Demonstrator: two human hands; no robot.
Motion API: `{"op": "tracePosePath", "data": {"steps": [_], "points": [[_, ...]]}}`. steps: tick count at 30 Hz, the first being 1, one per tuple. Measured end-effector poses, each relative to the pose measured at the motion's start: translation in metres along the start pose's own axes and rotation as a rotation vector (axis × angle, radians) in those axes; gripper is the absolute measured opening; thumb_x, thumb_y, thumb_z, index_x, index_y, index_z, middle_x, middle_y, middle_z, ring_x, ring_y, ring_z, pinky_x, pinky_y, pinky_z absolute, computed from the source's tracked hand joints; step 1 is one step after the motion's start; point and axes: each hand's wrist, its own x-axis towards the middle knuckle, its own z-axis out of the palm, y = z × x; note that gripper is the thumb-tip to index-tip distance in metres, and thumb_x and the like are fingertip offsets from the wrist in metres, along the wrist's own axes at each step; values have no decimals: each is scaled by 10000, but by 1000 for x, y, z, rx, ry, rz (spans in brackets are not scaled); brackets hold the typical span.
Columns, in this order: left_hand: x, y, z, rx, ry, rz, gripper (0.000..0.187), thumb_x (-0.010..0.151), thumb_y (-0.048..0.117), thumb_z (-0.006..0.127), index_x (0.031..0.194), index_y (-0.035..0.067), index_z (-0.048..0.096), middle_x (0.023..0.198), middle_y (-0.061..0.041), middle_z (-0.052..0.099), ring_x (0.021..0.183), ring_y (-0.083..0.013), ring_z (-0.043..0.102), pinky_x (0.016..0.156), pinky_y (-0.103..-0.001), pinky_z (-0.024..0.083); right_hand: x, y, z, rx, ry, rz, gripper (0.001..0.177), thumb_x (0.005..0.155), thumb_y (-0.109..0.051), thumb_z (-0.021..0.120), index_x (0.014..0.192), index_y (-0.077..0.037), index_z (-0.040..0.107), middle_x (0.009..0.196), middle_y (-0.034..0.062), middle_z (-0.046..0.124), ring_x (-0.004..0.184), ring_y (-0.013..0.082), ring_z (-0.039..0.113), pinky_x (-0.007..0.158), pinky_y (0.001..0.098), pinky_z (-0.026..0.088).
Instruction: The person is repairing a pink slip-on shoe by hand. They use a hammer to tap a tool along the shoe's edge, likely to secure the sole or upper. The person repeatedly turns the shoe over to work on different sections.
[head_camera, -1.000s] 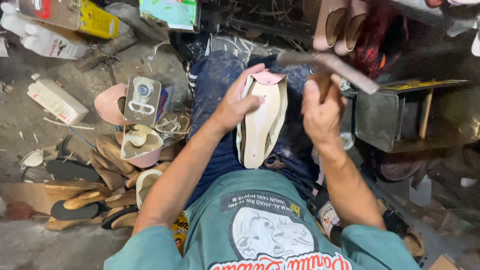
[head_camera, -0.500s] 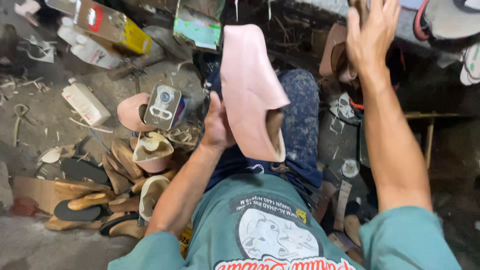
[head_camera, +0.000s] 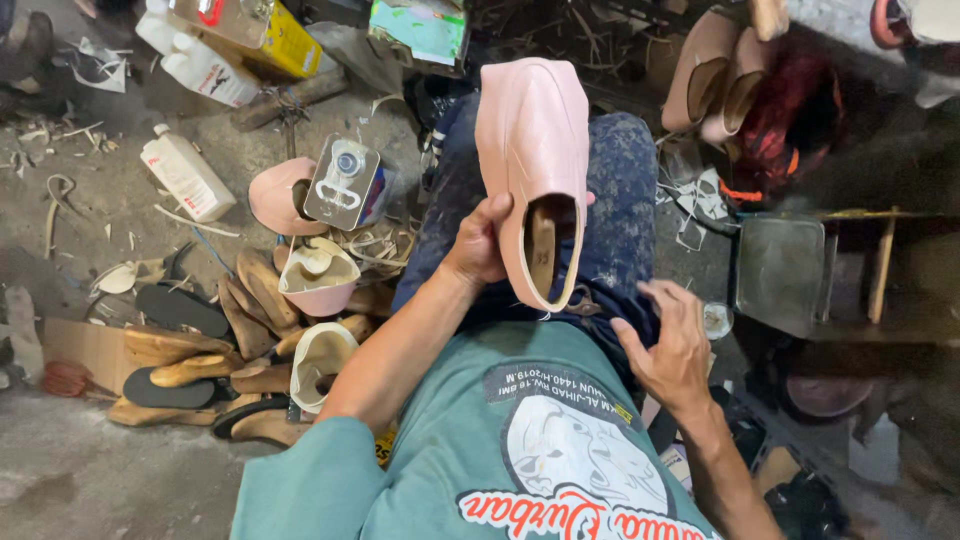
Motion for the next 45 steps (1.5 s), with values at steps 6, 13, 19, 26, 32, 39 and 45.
{"op": "tracePosePath", "data": {"steps": [6, 13, 19, 26, 32, 39, 45], "points": [[4, -22, 37, -22, 308, 52, 494, 949, 372, 715, 1286, 16, 653, 1197, -217, 724, 1074, -359, 723, 978, -515, 581, 69, -58, 0, -46, 165, -485, 1045, 900, -624, 700, 1661, -179, 141, 1697, 253, 120, 1554, 470, 121, 1246, 630, 97], [-15, -36, 11, -96, 512, -108, 604, 945, 534, 668, 1291, 39, 655, 1218, -205, 714, 1076, -359, 711, 961, -518, 573, 128, -58, -9, 273, -10, -590, 1157, 735, -338, 890, 1638, -105, 206, 1535, 333, 423, 1402, 540, 449, 1180, 628, 341], [-21, -20, 1, -163, 483, -176, 571, 949, 551, 661, 1194, 36, 697, 1097, -219, 741, 956, -388, 742, 855, -540, 603, 153, -52, -2, 317, -205, -556, 1239, 615, -384, 935, 1616, -74, 273, 1574, 295, 409, 1442, 460, 442, 1199, 594, 305], [-38, 25, -9, 1627, 238, 366, 517, 790, 478, 831, 1180, 197, 639, 1051, -55, 628, 1024, -232, 634, 910, -352, 494, 186, -36, -16, 437, -141, -468, 1075, 683, -231, 945, 1525, 120, 376, 1345, 290, 589, 1212, 451, 596, 1052, 565, 477], [6, 38, 27, 1952, -321, 675, 1124, 774, 292, 962, 1624, 103, 252, 1625, -208, 329, 1543, -411, 345, 1307, -498, 311, 181, -48, -34, 351, -293, -449, 1103, 793, -365, 885, 1591, 27, 232, 1566, 282, 351, 1461, 451, 369, 1229, 570, 327], [12, 41, 28, 1938, -380, 658, 1046, 794, 334, 956, 1581, 125, 300, 1602, -240, 329, 1499, -435, 450, 1279, -519, 420, 35, -2, -18, -168, -368, 187, 283, 950, -374, 696, 997, -102, 634, 910, 66, 643, 846, 272, 605, 749, 405, 462], [21, 40, 33, 1931, -474, 778, 800, 889, 257, 919, 1485, 41, 432, 1525, -243, 495, 1428, -383, 567, 1236, -484, 473, -49, -5, 24, -174, -279, 299, 252, 1002, -293, 633, 1164, -104, 594, 997, 113, 668, 889, 335, 674, 685, 462, 516]]}}
